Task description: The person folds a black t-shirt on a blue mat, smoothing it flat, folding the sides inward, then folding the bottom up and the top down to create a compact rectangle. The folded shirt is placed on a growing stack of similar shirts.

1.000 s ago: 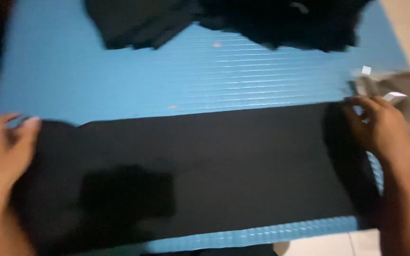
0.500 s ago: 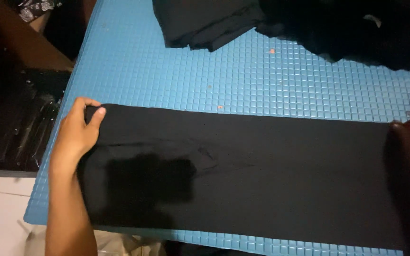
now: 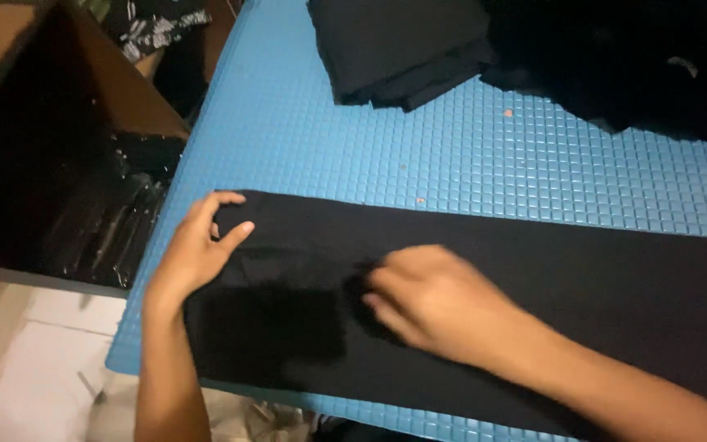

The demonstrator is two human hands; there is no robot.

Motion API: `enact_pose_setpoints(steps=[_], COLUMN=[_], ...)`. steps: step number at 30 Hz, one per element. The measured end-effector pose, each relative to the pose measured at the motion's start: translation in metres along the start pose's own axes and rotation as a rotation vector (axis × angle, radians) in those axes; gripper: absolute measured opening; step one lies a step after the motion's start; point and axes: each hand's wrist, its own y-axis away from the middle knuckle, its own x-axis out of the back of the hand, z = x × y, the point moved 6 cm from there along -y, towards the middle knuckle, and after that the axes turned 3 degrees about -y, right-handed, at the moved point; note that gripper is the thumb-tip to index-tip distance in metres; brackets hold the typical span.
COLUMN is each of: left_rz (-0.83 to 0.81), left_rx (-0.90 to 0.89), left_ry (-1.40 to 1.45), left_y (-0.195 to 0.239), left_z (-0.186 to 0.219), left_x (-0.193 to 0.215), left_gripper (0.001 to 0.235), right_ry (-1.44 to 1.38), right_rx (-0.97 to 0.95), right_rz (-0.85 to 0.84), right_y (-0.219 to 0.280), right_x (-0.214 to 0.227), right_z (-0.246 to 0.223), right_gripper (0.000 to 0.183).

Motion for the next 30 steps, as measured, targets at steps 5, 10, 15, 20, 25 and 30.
enact_pose_setpoints(steps=[5, 10, 15, 20, 25, 30], left_rz=[0.028, 0.099, 0.057, 0.016, 0.008, -0.004], left_rx=[-0.017, -0.04, -0.022, -0.101, -0.121, -0.111], left_ry=[-0.03, 0.103, 0.487, 0.83, 0.868, 0.864], left_y=[-0.019, -0.016, -0.015, -0.012, -0.004, -0.009], left_z=[-0.026, -0.031, -0.031, -0.032, -0.019, -0.022], left_x=[-0.022, -0.024, -0.02, -0.027, -0.018, -0.02], left_gripper=[0.032, 0.047, 0.041, 0.068, 0.076, 0.074], right_ry=[-0.147, -0.111, -0.088, -0.417, -0.43, -0.271], right_rx=[-0.04, -0.083, 0.03, -0.339, -0.441, -0.433], right_rz=[-0.307, -0.412, -0.333, -0.438, -0.564, -0.502], right_y=[-0.073, -0.073, -0.082, -0.082, -0.081, -0.075], right_x=[-0.069, -0.109, -0.084, -0.06, -0.064, -0.074], right_z=[-0.022, -0.01, -0.025, -0.027, -0.029, -0.03], right_gripper=[0.055, 0.044, 0.029, 0.043, 0.059, 0.077])
